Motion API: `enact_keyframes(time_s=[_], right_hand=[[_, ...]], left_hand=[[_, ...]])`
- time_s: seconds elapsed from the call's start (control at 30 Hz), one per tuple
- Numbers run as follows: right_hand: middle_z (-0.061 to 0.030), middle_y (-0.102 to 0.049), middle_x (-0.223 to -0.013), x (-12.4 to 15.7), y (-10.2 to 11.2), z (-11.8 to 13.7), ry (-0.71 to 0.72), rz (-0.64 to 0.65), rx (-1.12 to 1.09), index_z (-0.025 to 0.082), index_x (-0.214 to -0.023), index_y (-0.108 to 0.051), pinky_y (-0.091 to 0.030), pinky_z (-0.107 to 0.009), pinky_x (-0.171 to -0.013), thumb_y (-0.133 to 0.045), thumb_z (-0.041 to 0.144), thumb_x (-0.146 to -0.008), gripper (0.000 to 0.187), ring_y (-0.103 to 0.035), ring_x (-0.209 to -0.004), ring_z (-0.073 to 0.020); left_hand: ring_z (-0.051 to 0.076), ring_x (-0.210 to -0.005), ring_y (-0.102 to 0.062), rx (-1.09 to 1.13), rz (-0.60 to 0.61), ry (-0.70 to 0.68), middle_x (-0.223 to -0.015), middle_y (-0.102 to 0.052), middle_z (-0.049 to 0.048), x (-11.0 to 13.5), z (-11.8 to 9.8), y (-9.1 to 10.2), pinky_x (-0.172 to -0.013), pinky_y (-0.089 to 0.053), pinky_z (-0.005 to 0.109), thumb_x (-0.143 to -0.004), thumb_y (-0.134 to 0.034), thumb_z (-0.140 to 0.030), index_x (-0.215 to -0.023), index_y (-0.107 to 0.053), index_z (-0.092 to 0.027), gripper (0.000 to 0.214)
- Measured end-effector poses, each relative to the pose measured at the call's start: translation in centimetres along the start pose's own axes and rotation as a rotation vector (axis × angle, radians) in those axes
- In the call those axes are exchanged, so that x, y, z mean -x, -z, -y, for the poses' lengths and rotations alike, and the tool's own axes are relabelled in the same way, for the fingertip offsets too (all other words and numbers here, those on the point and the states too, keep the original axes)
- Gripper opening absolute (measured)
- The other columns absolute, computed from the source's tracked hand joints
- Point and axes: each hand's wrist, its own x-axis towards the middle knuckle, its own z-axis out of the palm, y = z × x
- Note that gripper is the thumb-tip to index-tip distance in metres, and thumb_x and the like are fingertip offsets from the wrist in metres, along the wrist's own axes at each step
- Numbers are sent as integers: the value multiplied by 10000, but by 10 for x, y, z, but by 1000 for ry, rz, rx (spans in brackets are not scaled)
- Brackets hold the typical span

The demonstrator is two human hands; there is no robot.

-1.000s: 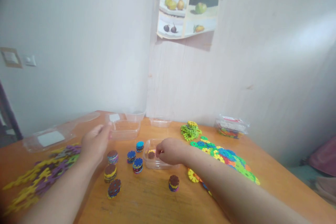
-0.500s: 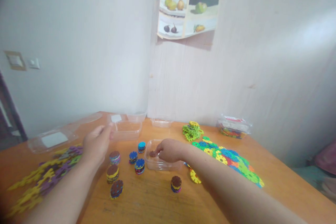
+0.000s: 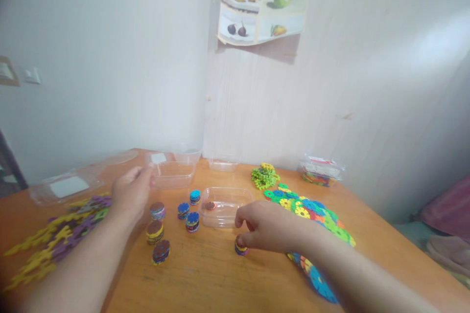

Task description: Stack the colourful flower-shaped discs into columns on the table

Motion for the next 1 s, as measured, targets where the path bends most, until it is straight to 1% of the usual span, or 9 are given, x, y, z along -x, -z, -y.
enact_keyframes(time_s=[0.1, 0.27, 0.37, 0.47, 0.53, 0.6, 0.67, 0.83, 1.0], right_hand=[[-1, -747, -880, 5, -8, -1, -31, -2, 66, 280, -1130, -712, -368, -241, -583, -651, 416, -811, 352, -640, -736, -165], [-5, -756, -902, 5, -17, -3, -34, 5, 91, 283, -1027, -745, -358, -239, -585, -657, 311, -764, 279, -656, -782, -178], [14, -754, -894, 8, -14, -2, -26, -8, 64, 291, -991, -750, -362, -231, -586, -656, 273, -760, 250, -654, -771, -163], [27, -731, -837, 4, -3, 1, -9, -25, -8, 281, -993, -739, -357, -220, -558, -663, 294, -785, 222, -635, -710, -137], [25, -714, -817, -5, 6, 5, 10, -77, -19, 268, -1022, -727, -355, -218, -550, -650, 306, -810, 230, -618, -680, -128], [19, -701, -803, -22, 13, 9, 35, -160, 39, 264, -1044, -723, -353, -224, -561, -634, 316, -826, 241, -607, -670, -131], [7, -714, -836, -43, 14, 12, 57, -203, 115, 264, -1060, -724, -340, -233, -565, -623, 320, -832, 255, -614, -687, -141], [-34, -766, -980, -90, 3, 16, 123, -148, 311, 263, -1077, -730, -347, -256, -597, -644, 351, -827, 279, -684, -854, -210], [-53, -769, -1051, -112, -9, 17, 190, -97, 412, 275, -1053, -733, -404, -274, -651, -604, 370, -866, 246, -700, -937, -246]], left_hand=[[128, -542, -452, -9, -2, -3, -512, -502, -41, 0, 1, 0, -528, -317, 247, -837, -558, -459, -610, -564, -192, 350], [128, -543, -457, 11, 0, 0, -520, -515, -44, -1, 2, -1, -536, -322, 248, -838, -562, -466, -645, -590, -191, 338], [128, -535, -451, -9, -4, -3, -523, -517, -42, -1, 2, 0, -534, -319, 253, -842, -557, -484, -639, -585, -191, 358], [132, -536, -457, -36, 0, -13, -529, -531, -37, -1, 2, 1, -542, -326, 256, -850, -541, -499, -635, -581, -192, 377], [134, -543, -463, -48, 8, -21, -525, -528, -36, -1, 3, 1, -545, -326, 255, -854, -535, -506, -626, -572, -193, 388], [134, -547, -465, -53, 14, -22, -518, -516, -37, -1, 3, 1, -546, -323, 254, -856, -537, -516, -616, -564, -194, 402], [136, -549, -466, -56, 17, -20, -518, -514, -36, -1, 3, 1, -545, -321, 255, -857, -540, -522, -611, -564, -193, 411], [138, -546, -460, -54, 10, -23, -506, -492, -34, -1, 4, 2, -548, -328, 253, -862, -538, -517, -584, -528, -199, 422], [138, -554, -462, -39, 29, -34, -529, -508, -33, -1, 6, 1, -548, -336, 246, -858, -546, -508, -607, -536, -203, 395]])
